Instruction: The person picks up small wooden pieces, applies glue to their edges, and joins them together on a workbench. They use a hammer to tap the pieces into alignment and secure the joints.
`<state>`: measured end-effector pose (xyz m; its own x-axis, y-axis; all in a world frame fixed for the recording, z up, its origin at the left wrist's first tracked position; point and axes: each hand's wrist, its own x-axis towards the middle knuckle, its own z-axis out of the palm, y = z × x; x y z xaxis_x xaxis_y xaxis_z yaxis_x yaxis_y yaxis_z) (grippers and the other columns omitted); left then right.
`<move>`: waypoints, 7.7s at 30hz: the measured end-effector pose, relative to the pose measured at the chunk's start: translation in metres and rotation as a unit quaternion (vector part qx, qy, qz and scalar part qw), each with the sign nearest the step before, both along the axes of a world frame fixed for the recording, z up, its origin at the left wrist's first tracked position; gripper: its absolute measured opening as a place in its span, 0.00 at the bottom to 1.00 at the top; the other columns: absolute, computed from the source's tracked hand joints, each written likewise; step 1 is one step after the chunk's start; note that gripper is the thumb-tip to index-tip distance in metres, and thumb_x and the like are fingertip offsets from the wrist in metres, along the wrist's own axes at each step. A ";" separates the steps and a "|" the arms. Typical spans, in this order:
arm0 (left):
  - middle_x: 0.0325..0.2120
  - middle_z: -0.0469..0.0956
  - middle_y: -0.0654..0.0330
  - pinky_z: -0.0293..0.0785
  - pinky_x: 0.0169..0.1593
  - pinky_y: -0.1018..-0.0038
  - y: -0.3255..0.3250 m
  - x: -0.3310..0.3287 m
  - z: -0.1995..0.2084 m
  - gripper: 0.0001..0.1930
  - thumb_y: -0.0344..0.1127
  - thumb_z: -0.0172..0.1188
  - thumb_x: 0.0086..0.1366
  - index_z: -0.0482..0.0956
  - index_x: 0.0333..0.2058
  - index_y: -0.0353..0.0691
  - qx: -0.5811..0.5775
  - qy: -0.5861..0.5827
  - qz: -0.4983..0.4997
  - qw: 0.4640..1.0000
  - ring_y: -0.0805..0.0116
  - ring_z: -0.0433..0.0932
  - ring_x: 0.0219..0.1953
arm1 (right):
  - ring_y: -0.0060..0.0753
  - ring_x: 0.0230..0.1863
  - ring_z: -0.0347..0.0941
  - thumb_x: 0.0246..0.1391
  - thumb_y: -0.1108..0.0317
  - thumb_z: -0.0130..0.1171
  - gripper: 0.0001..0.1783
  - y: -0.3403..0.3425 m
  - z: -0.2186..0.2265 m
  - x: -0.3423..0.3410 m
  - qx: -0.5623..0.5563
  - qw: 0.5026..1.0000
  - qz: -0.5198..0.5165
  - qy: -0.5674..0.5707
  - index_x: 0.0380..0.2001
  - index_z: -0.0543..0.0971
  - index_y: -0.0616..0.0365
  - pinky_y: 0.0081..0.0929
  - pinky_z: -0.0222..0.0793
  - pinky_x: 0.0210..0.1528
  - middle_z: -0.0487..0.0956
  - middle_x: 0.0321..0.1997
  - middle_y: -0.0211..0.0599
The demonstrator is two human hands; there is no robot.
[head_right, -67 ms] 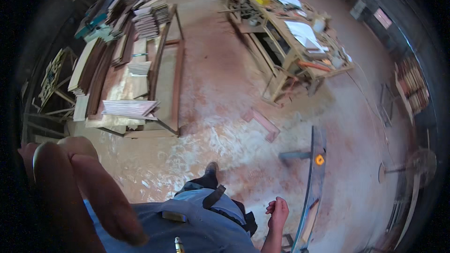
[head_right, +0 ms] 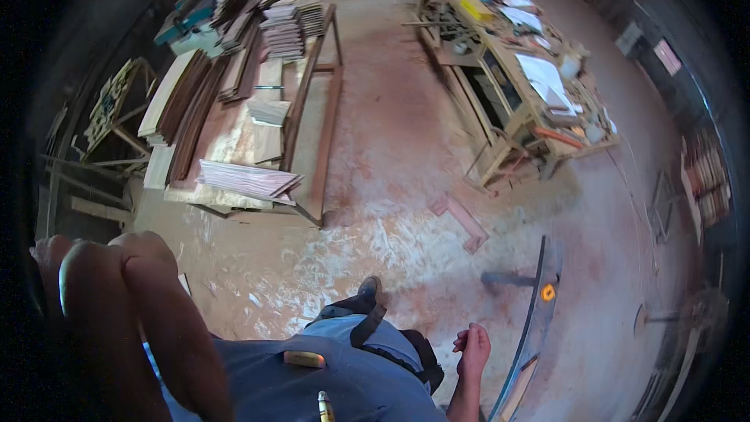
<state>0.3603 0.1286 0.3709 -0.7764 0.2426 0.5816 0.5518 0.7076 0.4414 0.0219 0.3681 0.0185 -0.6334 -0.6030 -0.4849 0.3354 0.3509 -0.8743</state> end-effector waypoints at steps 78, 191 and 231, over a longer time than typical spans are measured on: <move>0.42 0.73 0.54 0.77 0.41 0.71 -0.532 0.084 0.048 0.21 0.28 0.52 0.68 0.64 0.58 0.32 -0.193 -0.168 0.909 0.329 0.66 0.77 0.38 | 0.65 0.63 0.58 0.37 0.49 0.76 0.53 -1.130 0.106 0.352 -0.383 0.404 0.702 0.444 0.61 0.63 0.64 0.51 0.57 0.65 0.59 0.64 0.62; 0.21 0.66 0.60 0.66 0.26 0.66 -0.326 -0.169 -0.318 0.28 0.53 0.43 0.69 0.73 0.55 0.35 0.285 0.906 0.268 0.160 0.65 0.63 0.24 | 0.32 0.42 0.79 0.69 0.67 0.43 0.20 -0.778 0.058 0.273 0.223 0.172 0.897 -0.340 0.59 0.67 0.67 0.26 0.75 0.45 0.81 0.44 0.43; 0.64 0.66 0.52 0.50 0.65 0.33 -0.430 -0.104 -0.301 0.24 0.59 0.51 0.66 0.78 0.50 0.50 0.304 0.836 0.453 0.050 0.43 0.60 0.67 | 0.49 0.49 0.77 0.44 0.68 0.67 0.20 -0.863 0.055 0.330 -0.652 -0.067 0.752 0.071 0.45 0.80 0.52 0.37 0.76 0.47 0.78 0.56 0.37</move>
